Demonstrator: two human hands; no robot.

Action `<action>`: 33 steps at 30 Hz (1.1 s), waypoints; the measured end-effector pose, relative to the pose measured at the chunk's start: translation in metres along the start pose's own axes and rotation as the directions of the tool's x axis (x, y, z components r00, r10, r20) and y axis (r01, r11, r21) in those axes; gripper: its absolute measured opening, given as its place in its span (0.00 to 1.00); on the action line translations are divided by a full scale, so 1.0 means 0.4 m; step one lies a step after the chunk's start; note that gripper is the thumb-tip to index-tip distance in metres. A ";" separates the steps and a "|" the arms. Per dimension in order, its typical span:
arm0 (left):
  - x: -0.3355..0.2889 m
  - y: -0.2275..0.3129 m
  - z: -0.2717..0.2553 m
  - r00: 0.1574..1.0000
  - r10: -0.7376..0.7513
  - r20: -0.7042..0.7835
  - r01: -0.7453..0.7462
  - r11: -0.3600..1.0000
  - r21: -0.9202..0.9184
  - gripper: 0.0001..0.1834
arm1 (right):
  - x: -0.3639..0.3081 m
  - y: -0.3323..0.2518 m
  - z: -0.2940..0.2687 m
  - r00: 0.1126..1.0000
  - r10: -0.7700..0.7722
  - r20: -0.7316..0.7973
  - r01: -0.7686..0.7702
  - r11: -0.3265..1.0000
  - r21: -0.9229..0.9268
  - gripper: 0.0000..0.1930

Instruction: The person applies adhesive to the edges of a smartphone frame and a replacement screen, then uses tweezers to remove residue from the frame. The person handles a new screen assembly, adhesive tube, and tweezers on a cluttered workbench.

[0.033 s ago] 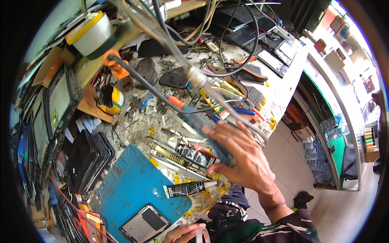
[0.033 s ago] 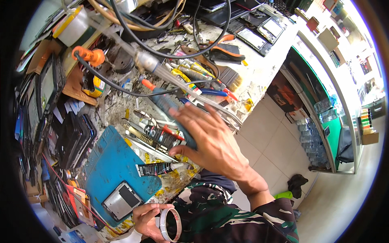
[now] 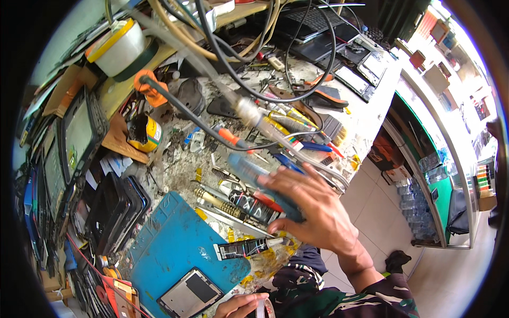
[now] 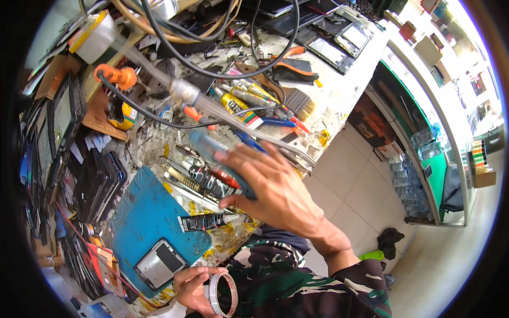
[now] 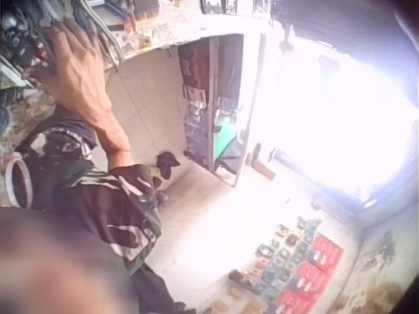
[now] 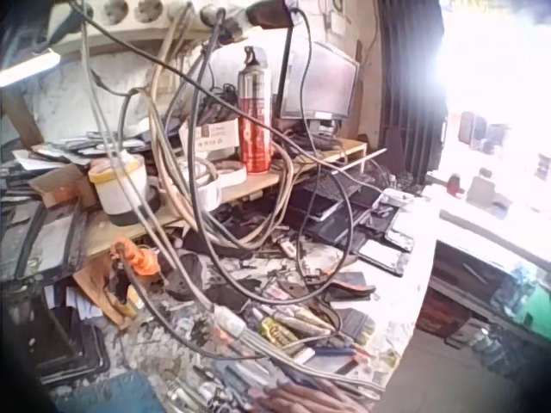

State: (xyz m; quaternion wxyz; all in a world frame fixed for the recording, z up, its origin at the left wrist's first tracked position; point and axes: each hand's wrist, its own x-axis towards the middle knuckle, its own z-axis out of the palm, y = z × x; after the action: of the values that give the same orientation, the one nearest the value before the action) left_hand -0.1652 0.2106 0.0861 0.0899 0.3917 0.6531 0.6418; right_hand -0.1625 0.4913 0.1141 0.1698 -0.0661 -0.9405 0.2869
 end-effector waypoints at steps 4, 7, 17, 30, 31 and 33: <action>-0.005 -0.005 0.004 1.000 -0.002 -0.028 0.004 0.997 0.076 0.49 | -0.008 -0.015 0.014 0.999 0.046 0.014 -0.047 0.992 0.115 0.34; -0.009 -0.008 0.012 0.997 -0.005 -0.080 0.009 0.999 0.052 0.50 | -0.004 -0.013 0.021 0.999 -0.001 -0.043 0.004 0.998 0.058 0.33; 0.001 0.000 0.004 0.998 -0.064 -0.028 0.066 0.994 0.086 0.51 | 0.018 -0.008 0.030 0.976 0.100 -0.194 -0.104 0.994 -0.014 0.17; 0.023 -0.030 -0.025 0.934 0.179 0.309 -0.161 0.983 -0.082 0.50 | 0.004 -0.072 0.067 0.985 -0.005 -0.174 -0.019 0.991 -0.134 0.13; 0.016 -0.034 -0.023 0.940 0.141 0.311 -0.107 0.987 -0.122 0.50 | 0.008 -0.067 0.069 0.980 0.060 -0.188 -0.096 0.977 -0.190 0.12; 0.011 -0.030 -0.023 0.934 0.088 0.346 -0.008 0.974 -0.226 0.51 | 0.014 -0.059 0.073 0.982 0.080 -0.172 -0.103 0.986 -0.129 0.10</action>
State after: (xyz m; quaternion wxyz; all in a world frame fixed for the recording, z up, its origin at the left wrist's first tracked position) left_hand -0.1787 0.2077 0.0784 0.2330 0.5042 0.5410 0.6315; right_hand -0.1789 0.4581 0.1063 0.2293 -0.1448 -0.9364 0.2225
